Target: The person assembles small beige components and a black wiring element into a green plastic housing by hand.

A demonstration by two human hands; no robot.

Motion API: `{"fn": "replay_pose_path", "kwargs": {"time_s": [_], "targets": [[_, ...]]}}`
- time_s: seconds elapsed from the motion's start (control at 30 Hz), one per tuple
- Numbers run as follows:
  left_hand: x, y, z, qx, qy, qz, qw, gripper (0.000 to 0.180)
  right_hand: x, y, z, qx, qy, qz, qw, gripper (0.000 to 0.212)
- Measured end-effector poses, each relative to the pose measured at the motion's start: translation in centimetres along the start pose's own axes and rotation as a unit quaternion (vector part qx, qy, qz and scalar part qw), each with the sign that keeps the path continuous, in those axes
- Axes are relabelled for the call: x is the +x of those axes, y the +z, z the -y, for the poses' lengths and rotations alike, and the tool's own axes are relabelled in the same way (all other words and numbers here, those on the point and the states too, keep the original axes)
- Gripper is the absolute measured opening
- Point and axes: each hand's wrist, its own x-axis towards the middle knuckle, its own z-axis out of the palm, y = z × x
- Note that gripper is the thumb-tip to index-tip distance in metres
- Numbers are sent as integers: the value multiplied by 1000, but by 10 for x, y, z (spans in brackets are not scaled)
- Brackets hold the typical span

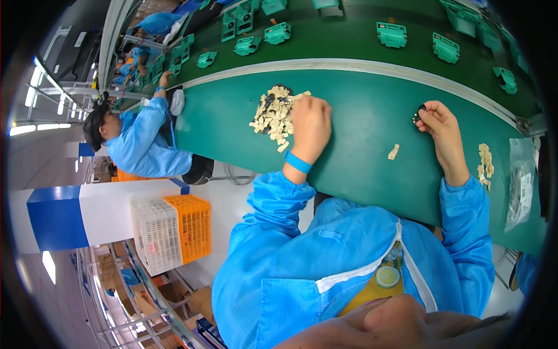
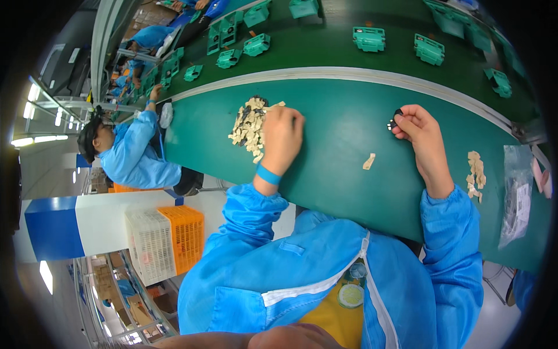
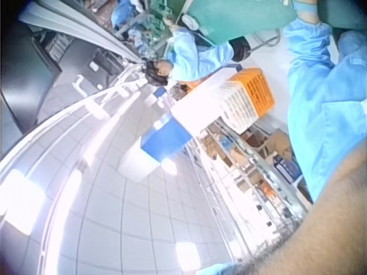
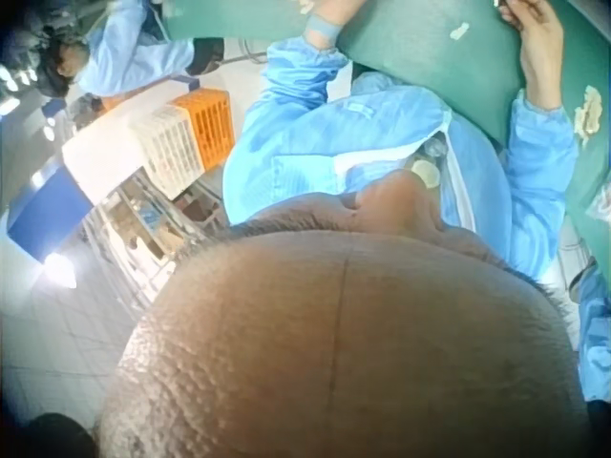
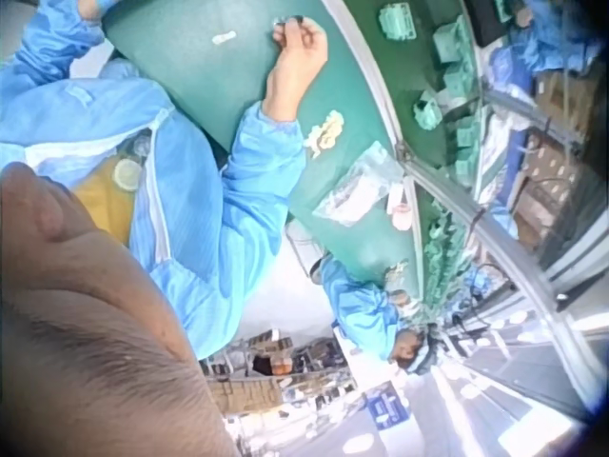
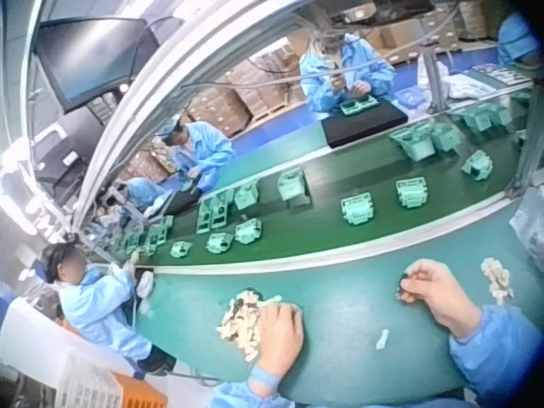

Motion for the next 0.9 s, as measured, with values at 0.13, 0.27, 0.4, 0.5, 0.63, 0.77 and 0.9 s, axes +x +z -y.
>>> {"fn": "replay_pose_path", "kwargs": {"time_s": [0.13, 0.27, 0.4, 0.5, 0.63, 0.77, 0.9], "targets": [[-1, -22, -65, -119, 119, 71, 983, 13, 5, 4, -3, 12, -9, 12, 1000, 11], [-37, -21, -90, -151, 204, 194, 948, 39, 9, 0, -5, 13, 2, 8, 1000, 11], [-30, -25, -35, -95, 70, 163, 980, 37, 3, -3, -2, 13, -2, -10, 1000, 10], [-17, -36, -6, -20, 47, 99, 994, 34, -1, -5, 2, 15, -4, -8, 1000, 9], [9, -29, -45, -121, 68, 60, 988, 32, -6, 12, 3, 26, -12, 12, 1000, 8], [51, -1, -103, -599, -282, 292, 691, 33, -5, 20, -1, 17, -140, 48, 989, 10], [63, 34, -102, -645, -228, 320, 656, 29, -7, 14, -2, -62, -224, 23, 972, 5]]}}
